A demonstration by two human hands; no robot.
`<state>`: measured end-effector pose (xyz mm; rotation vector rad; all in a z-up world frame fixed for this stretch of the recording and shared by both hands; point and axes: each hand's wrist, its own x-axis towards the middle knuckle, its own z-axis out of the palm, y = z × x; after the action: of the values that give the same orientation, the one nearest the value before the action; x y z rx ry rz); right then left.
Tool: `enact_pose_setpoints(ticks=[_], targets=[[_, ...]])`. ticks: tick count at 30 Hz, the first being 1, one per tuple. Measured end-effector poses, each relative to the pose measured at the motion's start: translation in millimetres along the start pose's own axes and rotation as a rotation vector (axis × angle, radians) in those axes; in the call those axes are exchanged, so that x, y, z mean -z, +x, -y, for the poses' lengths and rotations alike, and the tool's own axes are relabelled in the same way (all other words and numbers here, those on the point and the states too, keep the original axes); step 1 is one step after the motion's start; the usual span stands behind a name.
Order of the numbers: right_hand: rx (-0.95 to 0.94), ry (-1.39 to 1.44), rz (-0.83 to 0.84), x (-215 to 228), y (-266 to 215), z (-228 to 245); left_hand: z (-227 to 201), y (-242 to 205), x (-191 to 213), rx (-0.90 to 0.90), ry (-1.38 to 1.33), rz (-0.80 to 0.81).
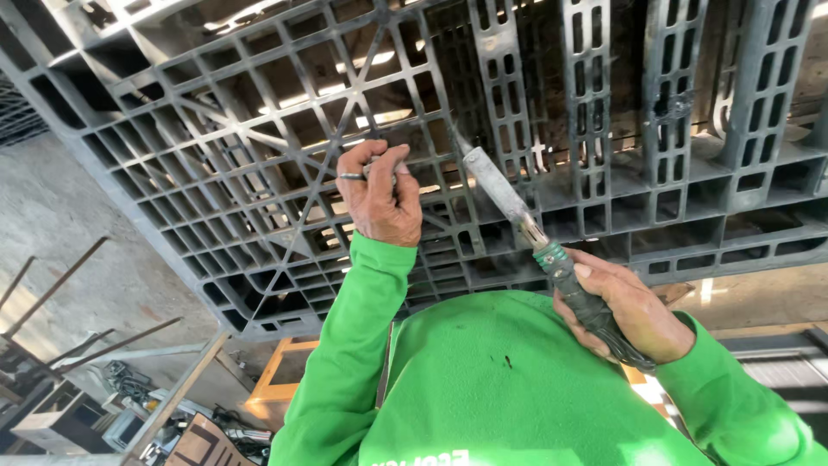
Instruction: The person uses a hot air gun to melt and fuse sections of a gray plastic pallet, pressing the softened plastic with a cloth to smooth and join the material. The work is performed on a single pallet placed on a wooden support in a workshop.
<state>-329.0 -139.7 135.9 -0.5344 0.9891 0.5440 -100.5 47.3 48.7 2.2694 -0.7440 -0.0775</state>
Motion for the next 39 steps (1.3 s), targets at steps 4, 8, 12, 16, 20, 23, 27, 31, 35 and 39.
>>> enact_pose_setpoints(ticks=[4,8,12,16,20,23,27,31,35,39], targets=[[-0.048,-0.014,0.006,4.6,-2.0,9.8,-3.5,0.3,-3.9,0.021,0.017,0.001],[-0.066,-0.007,0.068,8.9,0.4,16.4,-2.2,2.0,-6.7,0.011,0.044,-0.011],[-0.157,0.067,0.062,16.4,0.1,23.2,-2.9,2.3,-8.5,0.044,0.042,-0.009],[-0.146,0.196,0.254,23.7,-4.4,29.1,-3.9,1.9,-8.7,0.061,0.029,-0.002],[-0.257,0.462,0.237,25.1,-1.5,33.8,-3.9,4.1,-9.1,0.048,0.049,-0.016],[-0.201,0.526,0.325,25.3,-1.5,29.7,-2.4,4.6,-10.1,0.057,0.055,-0.010],[-0.162,0.326,0.189,30.5,-8.9,16.5,-2.8,3.3,-8.2,0.057,0.080,-0.005],[-0.036,0.130,0.199,27.4,-18.7,6.9,-3.6,3.3,-5.3,0.038,0.111,0.003],[-0.048,-0.351,-0.155,6.3,-26.4,8.0,-1.0,2.2,-5.3,0.045,0.060,-0.027],[0.020,-0.808,-0.269,-10.1,-36.8,20.8,3.5,-2.1,-3.5,0.142,-0.185,-0.064]])
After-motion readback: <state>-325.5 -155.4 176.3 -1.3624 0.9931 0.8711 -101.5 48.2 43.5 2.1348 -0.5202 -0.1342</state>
